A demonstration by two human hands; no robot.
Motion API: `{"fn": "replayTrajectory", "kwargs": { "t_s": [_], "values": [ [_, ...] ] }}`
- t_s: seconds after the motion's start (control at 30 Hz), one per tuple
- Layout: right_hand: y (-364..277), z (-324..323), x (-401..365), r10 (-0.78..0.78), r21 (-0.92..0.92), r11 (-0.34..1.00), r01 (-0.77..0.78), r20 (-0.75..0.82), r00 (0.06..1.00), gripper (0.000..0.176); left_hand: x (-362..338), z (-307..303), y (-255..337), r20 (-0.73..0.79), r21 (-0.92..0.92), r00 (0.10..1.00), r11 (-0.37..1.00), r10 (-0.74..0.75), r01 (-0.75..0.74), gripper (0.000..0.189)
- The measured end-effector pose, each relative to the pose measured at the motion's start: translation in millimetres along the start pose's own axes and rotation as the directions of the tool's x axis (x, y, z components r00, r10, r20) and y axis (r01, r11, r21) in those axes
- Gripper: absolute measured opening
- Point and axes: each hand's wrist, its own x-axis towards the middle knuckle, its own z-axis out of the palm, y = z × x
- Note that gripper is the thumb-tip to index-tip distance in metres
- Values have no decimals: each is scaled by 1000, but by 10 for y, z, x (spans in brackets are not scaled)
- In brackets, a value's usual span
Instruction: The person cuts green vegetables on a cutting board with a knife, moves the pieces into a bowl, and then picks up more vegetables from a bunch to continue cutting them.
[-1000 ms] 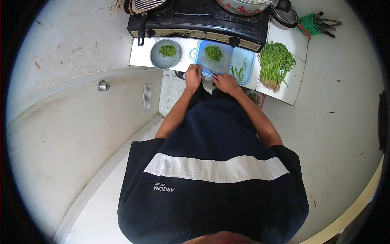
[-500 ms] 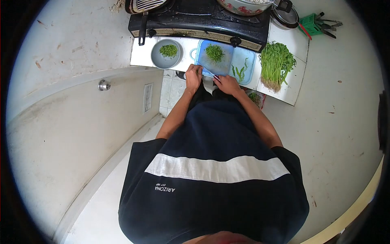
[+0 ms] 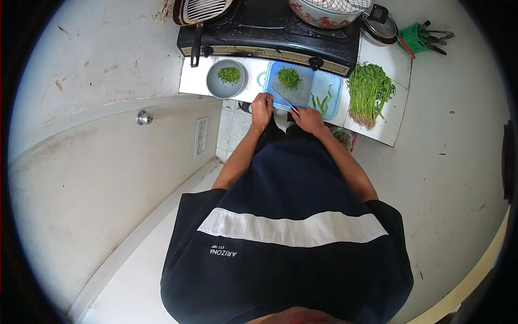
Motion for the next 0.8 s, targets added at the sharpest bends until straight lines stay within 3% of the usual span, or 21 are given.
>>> {"fn": "replayTrajectory", "kwargs": {
  "t_s": [0.1, 0.27, 0.47, 0.8],
  "values": [
    [20, 12, 67, -14, 46, 999, 12, 58, 998, 49, -1, -3, 11, -15, -19, 1000, 1000, -23, 23, 7],
    [46, 115, 46, -70, 69, 995, 68, 32, 997, 53, -14, -52, -7, 68, 121, 995, 989, 76, -84, 6],
    [24, 61, 7, -80, 31, 996, 79, 52, 995, 54, -36, -84, -93, 105, 137, 975, 968, 196, -210, 10],
    [-90, 42, 125, -169, -87, 982, 165, -34, 985, 46, -97, -70, -105, 86, 139, 982, 974, 167, -178, 16]
  ]
}}
